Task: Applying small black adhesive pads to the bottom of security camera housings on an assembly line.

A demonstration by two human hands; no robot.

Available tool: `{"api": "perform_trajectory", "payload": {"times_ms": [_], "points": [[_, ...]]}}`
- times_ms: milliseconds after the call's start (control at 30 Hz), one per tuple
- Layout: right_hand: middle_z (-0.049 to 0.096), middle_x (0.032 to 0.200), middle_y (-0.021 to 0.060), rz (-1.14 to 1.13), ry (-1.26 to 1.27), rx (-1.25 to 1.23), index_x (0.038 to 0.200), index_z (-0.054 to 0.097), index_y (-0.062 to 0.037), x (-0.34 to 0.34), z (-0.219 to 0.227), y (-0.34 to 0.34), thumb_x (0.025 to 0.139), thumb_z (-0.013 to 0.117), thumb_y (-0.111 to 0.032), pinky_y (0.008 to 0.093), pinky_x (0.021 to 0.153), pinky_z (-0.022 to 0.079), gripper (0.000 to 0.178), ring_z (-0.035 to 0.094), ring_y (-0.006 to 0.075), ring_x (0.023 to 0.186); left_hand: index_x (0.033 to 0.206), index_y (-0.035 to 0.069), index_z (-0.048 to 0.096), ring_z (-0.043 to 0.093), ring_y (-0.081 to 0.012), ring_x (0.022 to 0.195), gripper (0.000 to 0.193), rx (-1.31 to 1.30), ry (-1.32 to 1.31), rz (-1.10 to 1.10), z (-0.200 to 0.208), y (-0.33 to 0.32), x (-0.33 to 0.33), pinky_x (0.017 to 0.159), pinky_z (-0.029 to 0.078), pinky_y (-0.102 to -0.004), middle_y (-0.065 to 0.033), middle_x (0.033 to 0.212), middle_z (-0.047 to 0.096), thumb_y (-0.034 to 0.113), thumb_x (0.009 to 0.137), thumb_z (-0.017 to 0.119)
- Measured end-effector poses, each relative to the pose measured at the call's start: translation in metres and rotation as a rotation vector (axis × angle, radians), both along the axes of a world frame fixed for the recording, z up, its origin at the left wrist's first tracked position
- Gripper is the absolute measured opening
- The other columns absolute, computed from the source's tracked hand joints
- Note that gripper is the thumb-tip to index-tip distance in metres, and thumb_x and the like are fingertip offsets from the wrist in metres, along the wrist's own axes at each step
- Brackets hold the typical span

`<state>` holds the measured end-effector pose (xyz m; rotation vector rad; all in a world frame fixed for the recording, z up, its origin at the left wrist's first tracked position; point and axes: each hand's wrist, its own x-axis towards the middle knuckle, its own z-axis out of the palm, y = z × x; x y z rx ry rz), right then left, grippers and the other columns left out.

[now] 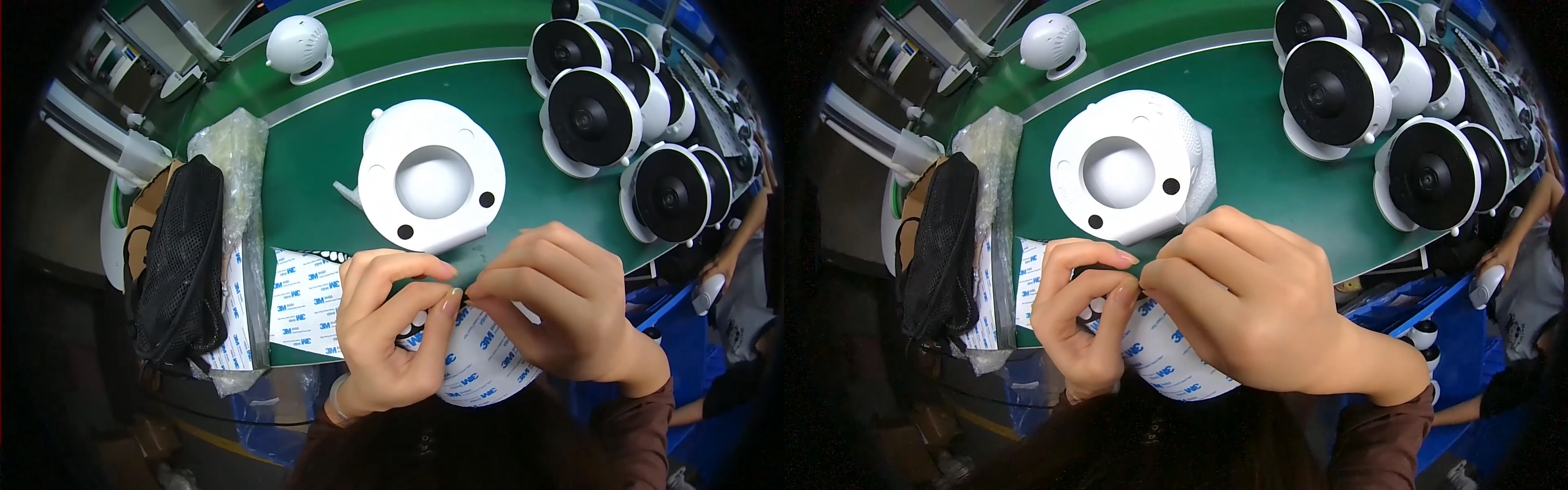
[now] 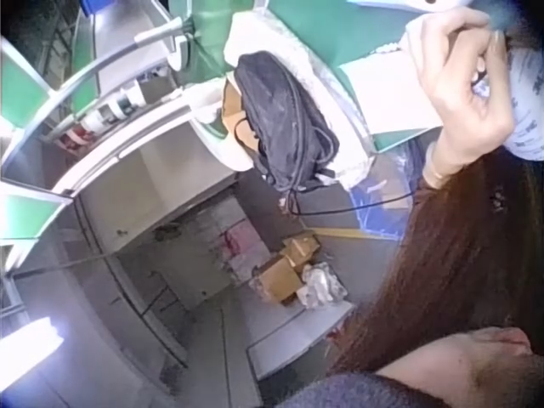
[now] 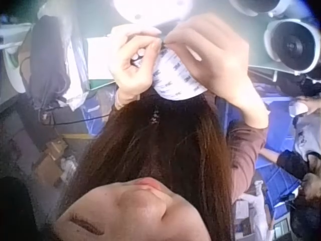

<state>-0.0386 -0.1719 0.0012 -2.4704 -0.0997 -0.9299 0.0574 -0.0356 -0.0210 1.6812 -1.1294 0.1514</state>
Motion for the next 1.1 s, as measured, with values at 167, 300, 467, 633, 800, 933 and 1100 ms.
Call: {"api": "perform_trajectory", "payload": {"times_ms": [167,300,467,633,800,933,1100], "points": [[0.058,0.072,0.0046,-0.022,0.017,0.004,0.076,0.060,-0.0059,0.001,-0.002,0.000,0.056,0.073,-0.001,0.0288,0.055,0.046,0.024,0.056,0.0219,0.065,0.068,0.002,0.060,0.050,-0.0212,0.076,0.005,-0.004,0.021,0.008,-0.003,-0.003,-0.001,0.069,0.035,-0.0298,-0.0065,0.083,0.060,-0.001,0.064,0.062],[0.058,0.072,0.0048,-0.016,0.020,0.023,0.076,0.060,-0.0056,0.001,-0.002,0.000,0.057,0.072,0.000,0.0297,0.055,0.046,0.024,0.056,0.0222,0.065,0.068,0.002,0.060,0.050,-0.0215,0.075,0.005,-0.017,0.021,0.015,-0.003,-0.004,0.000,0.070,0.035,-0.0298,-0.0060,0.082,0.059,-0.001,0.065,0.062],[0.059,0.075,0.0078,0.049,0.114,0.016,0.077,0.059,-0.0039,0.004,0.002,-0.004,0.059,0.070,0.001,0.0281,0.058,0.046,0.021,0.058,0.0229,0.070,0.070,0.001,0.060,0.049,-0.0221,0.084,0.002,0.028,-0.038,0.091,-0.005,0.000,-0.001,0.073,0.036,-0.0316,-0.0132,0.098,0.055,0.001,0.068,0.060],[0.064,0.089,0.0142,-0.071,-0.109,0.225,0.082,0.059,0.0023,0.013,0.024,-0.030,0.077,0.059,-0.003,0.0267,0.075,0.048,0.007,0.061,0.0184,0.085,0.073,0.003,0.063,0.048,-0.0303,0.102,0.004,-0.047,-0.120,0.292,-0.012,-0.001,0.002,0.079,0.034,-0.0333,-0.0232,0.115,0.045,0.002,0.070,0.061],[0.063,0.078,0.0081,-0.097,0.149,0.456,0.080,0.060,0.0052,0.046,0.032,-0.045,0.079,0.061,-0.006,0.0212,0.066,0.047,0.012,0.059,0.0107,0.073,0.076,0.002,0.062,0.045,-0.0299,0.101,0.003,0.016,0.165,0.165,-0.015,-0.007,-0.001,0.080,0.034,-0.0351,-0.0205,0.110,0.047,0.005,0.075,0.061],[0.061,0.072,0.0053,-0.152,0.177,0.406,0.079,0.061,0.0042,0.050,0.033,-0.041,0.079,0.062,-0.008,0.0194,0.062,0.045,0.012,0.058,0.0087,0.068,0.076,0.003,0.061,0.042,-0.0253,0.088,0.002,0.033,0.194,0.163,-0.016,-0.006,0.000,0.075,0.033,-0.0342,-0.0143,0.099,0.049,0.004,0.074,0.062],[0.061,0.071,0.0047,-0.182,0.167,0.339,0.079,0.061,0.0036,0.053,0.031,-0.037,0.078,0.062,-0.009,0.0188,0.059,0.045,0.012,0.057,0.0080,0.066,0.076,0.003,0.061,0.040,-0.0239,0.084,0.004,0.025,0.217,0.145,-0.016,-0.005,0.002,0.073,0.032,-0.0334,-0.0137,0.099,0.049,0.004,0.073,0.063]]}}
